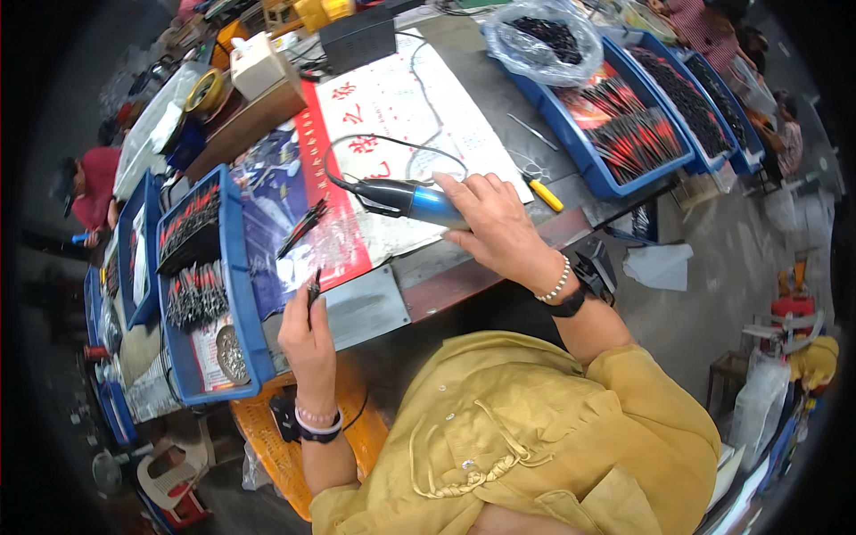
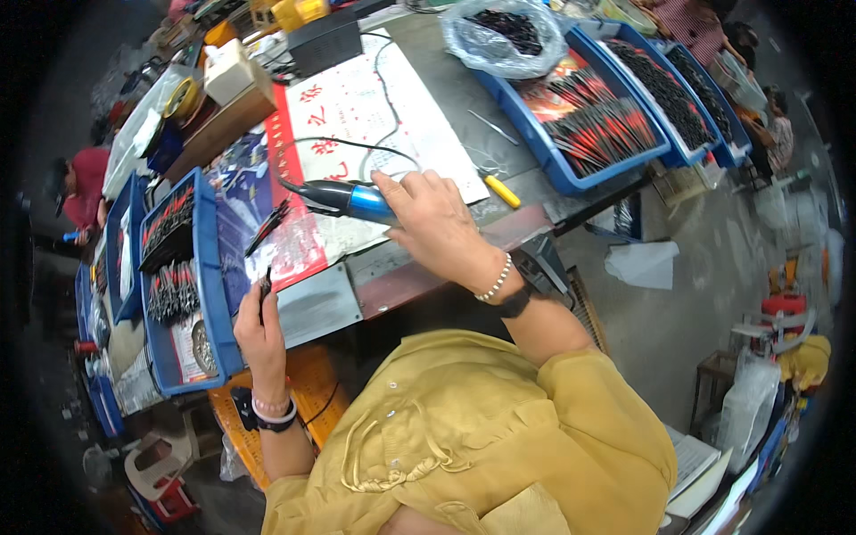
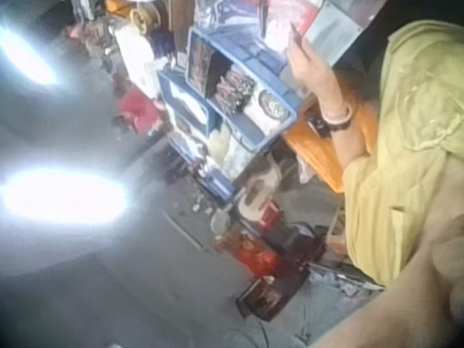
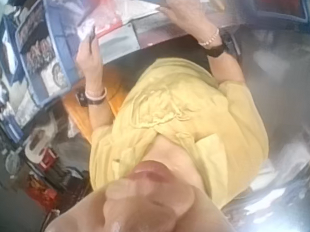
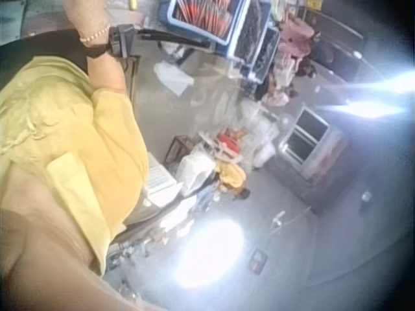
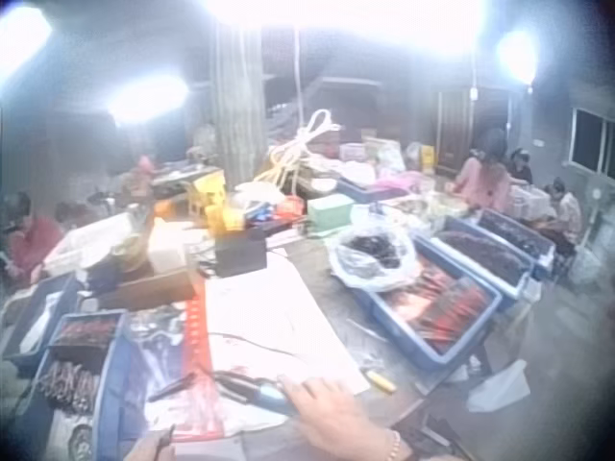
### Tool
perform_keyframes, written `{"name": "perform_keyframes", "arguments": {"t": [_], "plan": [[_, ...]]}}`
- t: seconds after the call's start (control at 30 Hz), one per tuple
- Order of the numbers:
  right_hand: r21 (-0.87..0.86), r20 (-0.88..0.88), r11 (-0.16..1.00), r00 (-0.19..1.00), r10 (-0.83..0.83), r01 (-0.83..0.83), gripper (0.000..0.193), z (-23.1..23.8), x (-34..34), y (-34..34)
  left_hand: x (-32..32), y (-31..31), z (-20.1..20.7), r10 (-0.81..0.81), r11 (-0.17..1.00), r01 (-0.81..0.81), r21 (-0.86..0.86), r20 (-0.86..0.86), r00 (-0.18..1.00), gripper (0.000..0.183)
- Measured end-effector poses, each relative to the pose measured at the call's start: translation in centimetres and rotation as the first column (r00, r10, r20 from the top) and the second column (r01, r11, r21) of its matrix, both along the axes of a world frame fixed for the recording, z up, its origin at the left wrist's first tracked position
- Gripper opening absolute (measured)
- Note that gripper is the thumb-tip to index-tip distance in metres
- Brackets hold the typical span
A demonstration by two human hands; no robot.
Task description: The person repeatedly assembles small black cylindrical components by inserting a red-tipped insert, using a rotary tool to trim or shape the assembly, and then placing the finished units into a yellow basket. The process is repeated multiple times with consistent hand movements and tool use.
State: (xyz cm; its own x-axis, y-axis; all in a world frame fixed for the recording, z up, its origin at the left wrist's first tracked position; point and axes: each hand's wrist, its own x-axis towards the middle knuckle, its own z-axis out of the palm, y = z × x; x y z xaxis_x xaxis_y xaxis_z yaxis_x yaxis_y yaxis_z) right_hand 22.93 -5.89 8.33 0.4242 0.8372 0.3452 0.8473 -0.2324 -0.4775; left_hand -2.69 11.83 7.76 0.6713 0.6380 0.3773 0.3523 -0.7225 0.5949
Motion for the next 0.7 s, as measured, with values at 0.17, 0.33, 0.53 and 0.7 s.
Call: {"name": "perform_keyframes", "arguments": {"t": [0.17,0.33,0.53,0.7], "plan": [[0.211,-0.574,0.977,0.807,0.137,-0.016,0.078,2.6,-1.3,-4.8,-0.4,-3.1,0.5,-0.081,0.825,0.098,-0.556,0.055,0.995,0.023],[0.414,-0.9,0.876,0.26,0.351,0.25,0.07,2.3,-1.5,-8.2,0.7,-5.0,-0.8,-0.049,0.379,0.172,-0.909,0.166,0.985,0.019],[0.341,-0.878,0.915,0.421,0.228,0.215,0.048,1.5,-1.9,-8.6,2.3,-6.9,-1.7,-0.073,0.152,0.22,-0.963,0.211,0.975,0.023],[0.29,-0.933,0.916,0.293,0.207,0.276,0.045,1.5,-2.2,-7.5,2.4,-7.7,-1.7,-0.064,0.088,0.218,-0.972,0.213,0.975,0.024]]}}
